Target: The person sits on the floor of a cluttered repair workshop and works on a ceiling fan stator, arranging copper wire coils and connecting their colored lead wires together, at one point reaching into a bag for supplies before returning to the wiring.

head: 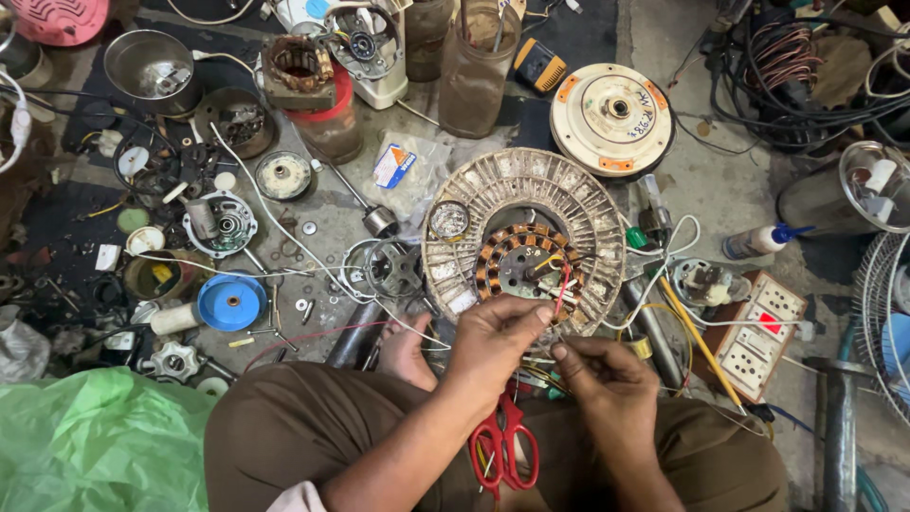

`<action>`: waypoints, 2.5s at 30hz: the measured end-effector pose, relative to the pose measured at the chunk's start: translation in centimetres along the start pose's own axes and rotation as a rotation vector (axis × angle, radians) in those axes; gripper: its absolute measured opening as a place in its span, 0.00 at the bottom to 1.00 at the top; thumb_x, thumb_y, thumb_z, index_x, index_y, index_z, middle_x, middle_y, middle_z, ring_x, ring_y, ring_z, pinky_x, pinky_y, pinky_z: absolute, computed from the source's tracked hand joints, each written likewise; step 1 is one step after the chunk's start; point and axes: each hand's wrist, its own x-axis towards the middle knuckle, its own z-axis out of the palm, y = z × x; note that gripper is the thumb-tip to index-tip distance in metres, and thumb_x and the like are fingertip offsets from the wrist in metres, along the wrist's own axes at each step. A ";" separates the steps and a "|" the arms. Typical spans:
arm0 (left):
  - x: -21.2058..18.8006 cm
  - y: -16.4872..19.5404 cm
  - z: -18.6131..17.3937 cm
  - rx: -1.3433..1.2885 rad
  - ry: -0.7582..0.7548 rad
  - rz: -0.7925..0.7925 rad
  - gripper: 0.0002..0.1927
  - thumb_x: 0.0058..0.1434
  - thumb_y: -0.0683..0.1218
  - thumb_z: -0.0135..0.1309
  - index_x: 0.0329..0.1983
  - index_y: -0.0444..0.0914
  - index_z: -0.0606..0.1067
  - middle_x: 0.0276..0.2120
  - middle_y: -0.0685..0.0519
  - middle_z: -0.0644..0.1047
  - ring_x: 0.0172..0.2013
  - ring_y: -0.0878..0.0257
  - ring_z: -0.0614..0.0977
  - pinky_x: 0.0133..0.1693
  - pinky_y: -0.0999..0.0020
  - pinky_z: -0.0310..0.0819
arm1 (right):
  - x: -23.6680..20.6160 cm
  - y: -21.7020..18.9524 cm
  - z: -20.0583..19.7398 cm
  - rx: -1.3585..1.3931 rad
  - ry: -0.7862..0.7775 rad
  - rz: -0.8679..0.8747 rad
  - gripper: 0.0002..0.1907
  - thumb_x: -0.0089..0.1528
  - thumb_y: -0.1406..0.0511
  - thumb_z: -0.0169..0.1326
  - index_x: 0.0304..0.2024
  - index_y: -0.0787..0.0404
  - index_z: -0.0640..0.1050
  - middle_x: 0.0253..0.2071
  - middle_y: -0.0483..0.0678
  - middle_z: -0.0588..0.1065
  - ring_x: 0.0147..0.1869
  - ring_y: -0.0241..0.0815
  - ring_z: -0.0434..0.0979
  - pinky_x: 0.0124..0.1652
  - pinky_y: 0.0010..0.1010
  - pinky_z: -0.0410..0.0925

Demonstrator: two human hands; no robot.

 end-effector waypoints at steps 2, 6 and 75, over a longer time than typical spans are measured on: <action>0.0 -0.2 -0.1 -0.046 -0.001 0.009 0.05 0.62 0.39 0.63 0.38 0.32 0.82 0.32 0.54 0.83 0.31 0.72 0.79 0.35 0.76 0.72 | -0.1 0.4 0.0 0.082 0.029 0.062 0.10 0.57 0.73 0.63 0.42 0.68 0.81 0.34 0.46 0.82 0.35 0.30 0.80 0.36 0.22 0.73; 0.1 0.0 0.0 -0.064 -0.046 0.071 0.05 0.61 0.39 0.64 0.37 0.32 0.81 0.32 0.54 0.83 0.32 0.71 0.80 0.37 0.75 0.74 | -0.3 0.3 0.1 0.036 -0.004 0.006 0.06 0.60 0.73 0.62 0.40 0.70 0.81 0.32 0.48 0.81 0.33 0.31 0.78 0.34 0.23 0.72; -1.7 5.8 -0.8 1.439 -0.274 0.852 0.14 0.55 0.41 0.54 0.44 0.34 0.80 0.41 0.52 0.76 0.40 0.55 0.78 0.44 0.60 0.77 | 2.5 -1.3 0.9 -0.516 0.223 -0.201 0.08 0.57 0.71 0.64 0.39 0.67 0.83 0.29 0.46 0.80 0.29 0.30 0.77 0.32 0.22 0.71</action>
